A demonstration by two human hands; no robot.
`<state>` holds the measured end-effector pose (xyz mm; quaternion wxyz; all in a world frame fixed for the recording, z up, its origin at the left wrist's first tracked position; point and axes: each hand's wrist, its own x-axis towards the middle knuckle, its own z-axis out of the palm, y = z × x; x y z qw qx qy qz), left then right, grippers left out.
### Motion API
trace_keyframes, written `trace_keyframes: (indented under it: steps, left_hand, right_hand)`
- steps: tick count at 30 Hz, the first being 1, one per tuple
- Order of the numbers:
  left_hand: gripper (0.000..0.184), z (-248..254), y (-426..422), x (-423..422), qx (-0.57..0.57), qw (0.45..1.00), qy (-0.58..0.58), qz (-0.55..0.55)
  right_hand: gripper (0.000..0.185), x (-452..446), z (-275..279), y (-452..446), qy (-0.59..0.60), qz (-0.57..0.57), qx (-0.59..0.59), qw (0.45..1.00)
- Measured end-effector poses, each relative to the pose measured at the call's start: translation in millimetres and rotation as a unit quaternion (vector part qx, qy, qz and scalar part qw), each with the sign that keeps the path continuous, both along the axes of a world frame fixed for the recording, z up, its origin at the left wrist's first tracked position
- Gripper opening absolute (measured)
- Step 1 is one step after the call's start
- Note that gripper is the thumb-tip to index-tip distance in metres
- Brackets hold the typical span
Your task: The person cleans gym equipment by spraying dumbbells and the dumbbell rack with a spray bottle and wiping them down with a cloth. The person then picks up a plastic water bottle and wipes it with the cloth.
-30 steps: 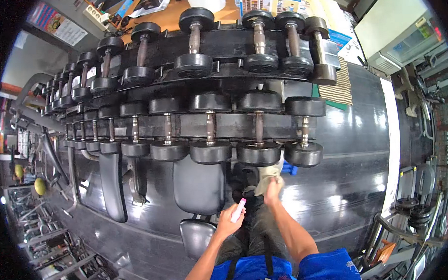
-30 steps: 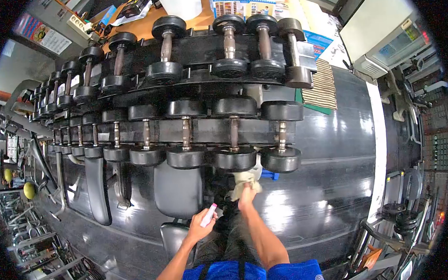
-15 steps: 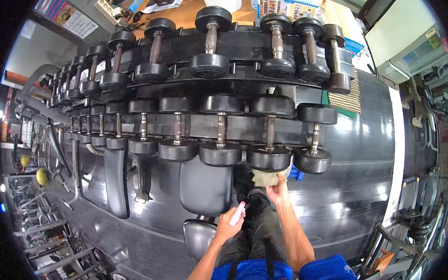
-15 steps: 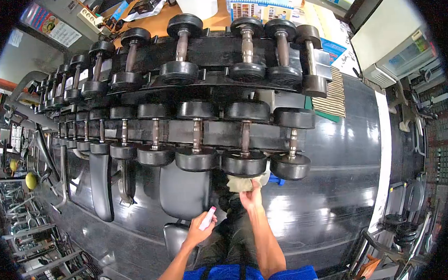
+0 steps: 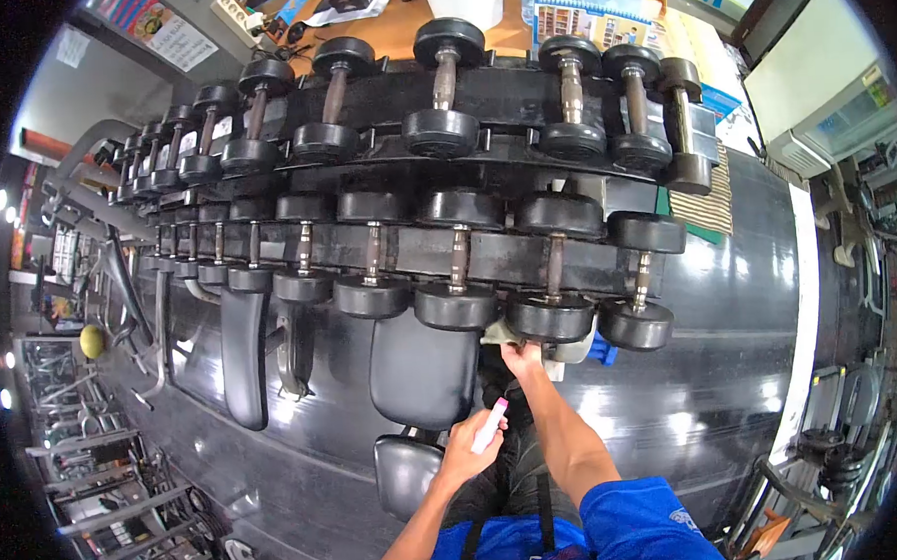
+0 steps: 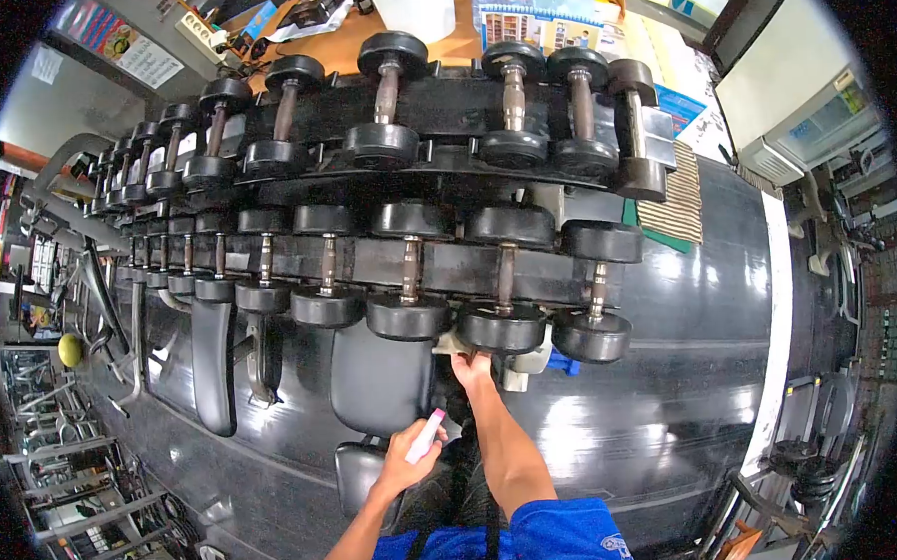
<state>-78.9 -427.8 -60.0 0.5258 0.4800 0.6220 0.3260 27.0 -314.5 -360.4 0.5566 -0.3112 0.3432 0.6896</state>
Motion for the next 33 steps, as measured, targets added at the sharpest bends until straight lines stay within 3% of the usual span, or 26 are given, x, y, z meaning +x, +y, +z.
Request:
trace_keyframes:
  steps: [3,5,7,8,9,11,14,17,20,24,33]
  left_hand:
    - [0.016,1,-10,-6,0.005,1.0,0.009,-0.004]
    - [0.016,9,-20,-8,0.001,1.0,0.027,-0.007]
    - [0.017,12,-26,-10,0.017,1.0,0.01,0.009]
    - [0.017,21,-28,-11,0.008,1.0,-0.001,0.016]
    - [0.018,27,-29,-12,0.0,1.0,-0.013,0.023]
    - [0.017,35,-32,-15,0.0,1.0,-0.017,0.027]
    - [0.016,59,-33,-15,-0.018,0.999,-0.032,0.039]
    - [0.016,55,-42,-15,0.011,0.999,-0.021,0.048]
    - [0.016,65,-45,-12,0.021,1.0,-0.017,0.004]
    - [0.016,75,-56,2,0.062,0.997,-0.041,-0.018]
    - [0.017,109,-74,25,0.079,0.992,-0.096,-0.026]
  right_hand:
    - [0.034,9,40,-1,-0.035,0.06,0.01,0.998]
    - [0.034,24,31,-19,-0.022,0.095,0.082,0.992]
    - [0.034,52,72,-26,-0.043,0.115,0.034,0.992]
    - [0.033,71,46,-32,-0.014,0.106,0.048,0.993]
    - [0.033,84,75,-29,-0.023,0.118,0.049,0.992]
    - [0.032,107,114,-25,-0.087,0.172,-0.082,0.978]
    - [0.032,127,144,-41,-0.124,0.088,0.044,0.987]
    - [0.037,150,208,-51,-0.141,0.081,0.185,0.969]
    - [0.041,178,246,-62,-0.217,0.186,0.211,0.935]
    - [0.044,199,303,-88,-0.349,0.186,0.234,0.888]
    - [0.057,214,399,-153,-0.251,0.106,0.283,0.92]
